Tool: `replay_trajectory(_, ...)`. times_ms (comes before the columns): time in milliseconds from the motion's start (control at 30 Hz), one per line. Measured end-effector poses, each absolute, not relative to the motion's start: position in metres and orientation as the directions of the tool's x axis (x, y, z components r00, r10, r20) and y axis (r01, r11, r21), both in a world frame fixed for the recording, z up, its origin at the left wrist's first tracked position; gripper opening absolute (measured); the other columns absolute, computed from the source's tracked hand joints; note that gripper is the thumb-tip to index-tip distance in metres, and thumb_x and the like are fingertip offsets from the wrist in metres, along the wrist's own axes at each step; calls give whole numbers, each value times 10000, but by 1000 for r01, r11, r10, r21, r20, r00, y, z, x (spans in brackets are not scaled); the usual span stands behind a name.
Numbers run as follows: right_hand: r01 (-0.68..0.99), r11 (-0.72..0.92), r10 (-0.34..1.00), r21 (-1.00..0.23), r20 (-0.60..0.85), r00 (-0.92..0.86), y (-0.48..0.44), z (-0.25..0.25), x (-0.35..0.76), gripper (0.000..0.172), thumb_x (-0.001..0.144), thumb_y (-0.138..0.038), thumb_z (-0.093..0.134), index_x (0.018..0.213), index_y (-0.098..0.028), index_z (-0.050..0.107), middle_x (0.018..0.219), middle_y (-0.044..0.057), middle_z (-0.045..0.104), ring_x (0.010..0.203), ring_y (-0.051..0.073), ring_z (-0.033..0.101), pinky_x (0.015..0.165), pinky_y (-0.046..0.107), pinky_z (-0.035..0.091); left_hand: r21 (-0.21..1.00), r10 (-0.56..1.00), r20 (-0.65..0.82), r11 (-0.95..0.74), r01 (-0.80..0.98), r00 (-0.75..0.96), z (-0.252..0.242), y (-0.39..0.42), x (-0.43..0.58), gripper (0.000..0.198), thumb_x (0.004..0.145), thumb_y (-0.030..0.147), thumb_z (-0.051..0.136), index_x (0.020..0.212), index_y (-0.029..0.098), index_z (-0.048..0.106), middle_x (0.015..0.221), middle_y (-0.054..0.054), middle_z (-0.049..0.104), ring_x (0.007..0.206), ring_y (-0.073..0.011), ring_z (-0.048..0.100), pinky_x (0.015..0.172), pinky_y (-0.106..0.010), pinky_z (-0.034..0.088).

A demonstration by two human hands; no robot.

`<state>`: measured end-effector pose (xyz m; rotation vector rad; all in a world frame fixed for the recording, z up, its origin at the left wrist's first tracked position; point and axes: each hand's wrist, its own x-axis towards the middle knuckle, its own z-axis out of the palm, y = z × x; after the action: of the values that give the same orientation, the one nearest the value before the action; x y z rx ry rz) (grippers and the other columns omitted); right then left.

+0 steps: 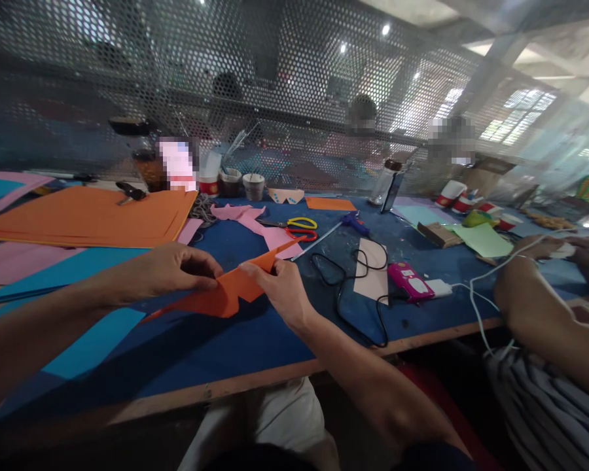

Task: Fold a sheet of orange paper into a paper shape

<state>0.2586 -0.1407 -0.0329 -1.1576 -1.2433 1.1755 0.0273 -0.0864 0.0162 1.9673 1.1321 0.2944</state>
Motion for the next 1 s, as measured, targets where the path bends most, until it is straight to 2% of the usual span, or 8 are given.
replay_trajectory(267,105,151,988,-983,153,14,-141,-32,257,416,844,-546,787,955,-152,860,796,22,732,700,145,599,624,238,461,645,885,-51,-324,692,462,21,-99,34,256,773,408,701,939,239,802,790,-7,768,671,-174,638,587,-263,439)
replay_trajectory(367,144,179,982,-973,187,40,-140,-33,257,394,856,-536,780,962,-167,867,772,13,725,686,141,590,608,236,447,704,900,-12,-302,643,436,18,-104,39,301,791,331,673,1056,258,797,831,3,790,646,-165,658,588,-264,472)
replay_trajectory(467,179,184,979,-967,197,57,-141,-32,256,377,858,-516,779,944,-160,867,751,11,733,668,146,607,600,242,452,758,898,-7,-282,588,440,15,-107,43,291,811,287,650,1063,263,795,821,6,804,684,-176,715,635,-267,522)
replay_trajectory(533,162,191,979,-968,200,41,-143,-30,255,348,868,-490,774,962,-169,868,802,18,773,716,168,665,646,255,498,781,891,-6,-280,558,455,13,-108,44,244,836,309,645,1021,259,797,842,0,817,747,-189,749,691,-277,553)
replay_trajectory(633,120,241,970,-963,241,-15,-147,-26,255,298,917,-455,742,1025,-205,863,961,32,826,875,204,744,803,293,569,777,896,54,-316,545,441,12,-107,43,221,853,373,663,979,253,800,868,-9,826,782,-207,759,701,-294,557)
replay_trajectory(767,157,344,935,-926,352,30,-152,-22,258,207,948,-391,745,1042,-236,846,1024,26,830,941,195,761,880,304,581,719,895,172,-400,568,412,10,-104,37,223,875,401,668,983,262,806,919,-15,830,842,-222,766,738,-310,555)
replay_trajectory(867,226,514,843,-827,536,40,-159,-20,261,107,953,-307,759,1007,-236,819,1003,20,812,946,182,749,884,307,581,711,904,212,-403,576,371,8,-102,35,235,862,414,672,974,260,810,931,-30,824,859,-236,761,762,-330,565)
replay_trajectory(1000,410,756,617,-510,765,-184,-168,-22,266,127,1001,-229,704,1116,-242,756,1067,36,798,999,191,732,903,359,561,774,914,239,-384,503,329,7,-102,39,255,804,399,678,941,233,816,954,-54,816,916,-260,749,820,-362,570)
